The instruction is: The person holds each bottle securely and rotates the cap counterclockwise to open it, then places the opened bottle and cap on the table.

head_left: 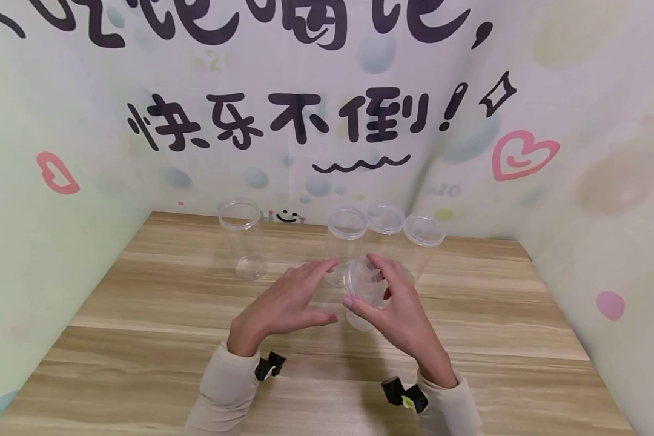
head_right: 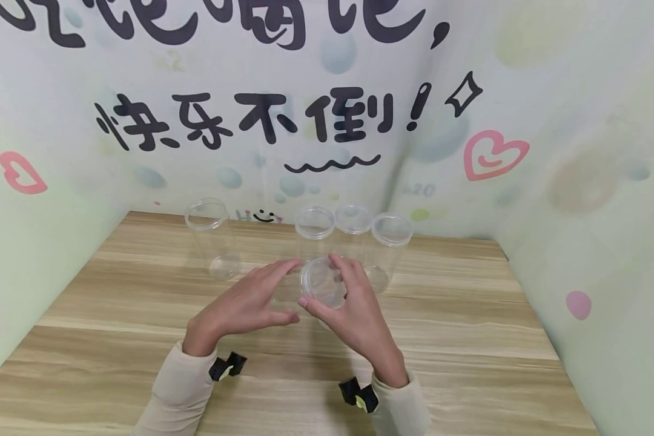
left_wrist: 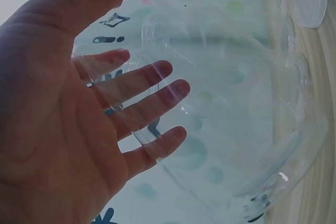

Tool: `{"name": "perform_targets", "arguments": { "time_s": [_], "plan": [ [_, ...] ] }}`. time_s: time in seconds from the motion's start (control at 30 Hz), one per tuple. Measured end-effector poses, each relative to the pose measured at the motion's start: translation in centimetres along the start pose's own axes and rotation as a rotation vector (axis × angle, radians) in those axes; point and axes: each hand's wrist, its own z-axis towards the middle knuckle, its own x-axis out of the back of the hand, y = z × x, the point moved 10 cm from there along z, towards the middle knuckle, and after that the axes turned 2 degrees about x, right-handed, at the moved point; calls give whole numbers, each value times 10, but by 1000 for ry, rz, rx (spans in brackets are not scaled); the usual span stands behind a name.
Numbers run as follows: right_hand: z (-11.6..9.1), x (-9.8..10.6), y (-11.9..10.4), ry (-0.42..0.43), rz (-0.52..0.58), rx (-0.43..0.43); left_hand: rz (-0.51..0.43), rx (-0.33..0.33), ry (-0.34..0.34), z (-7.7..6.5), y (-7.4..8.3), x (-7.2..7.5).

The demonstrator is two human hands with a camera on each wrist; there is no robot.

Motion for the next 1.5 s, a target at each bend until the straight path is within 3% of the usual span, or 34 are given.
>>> {"name": "perform_targets", "arguments": {
  "time_s": [0.33, 0.93, 1.5],
  "plan": [
    [0, 3, -2, -9, 12, 40, -18, -7, -31, -1, -4, -3],
    [0, 7, -1, 0, 53, 24, -43, 26, -52, -2, -8, -4],
    [0, 21, 11, 47, 115, 3, -65, 75, 21, -3, -20, 7]
  ]
}}
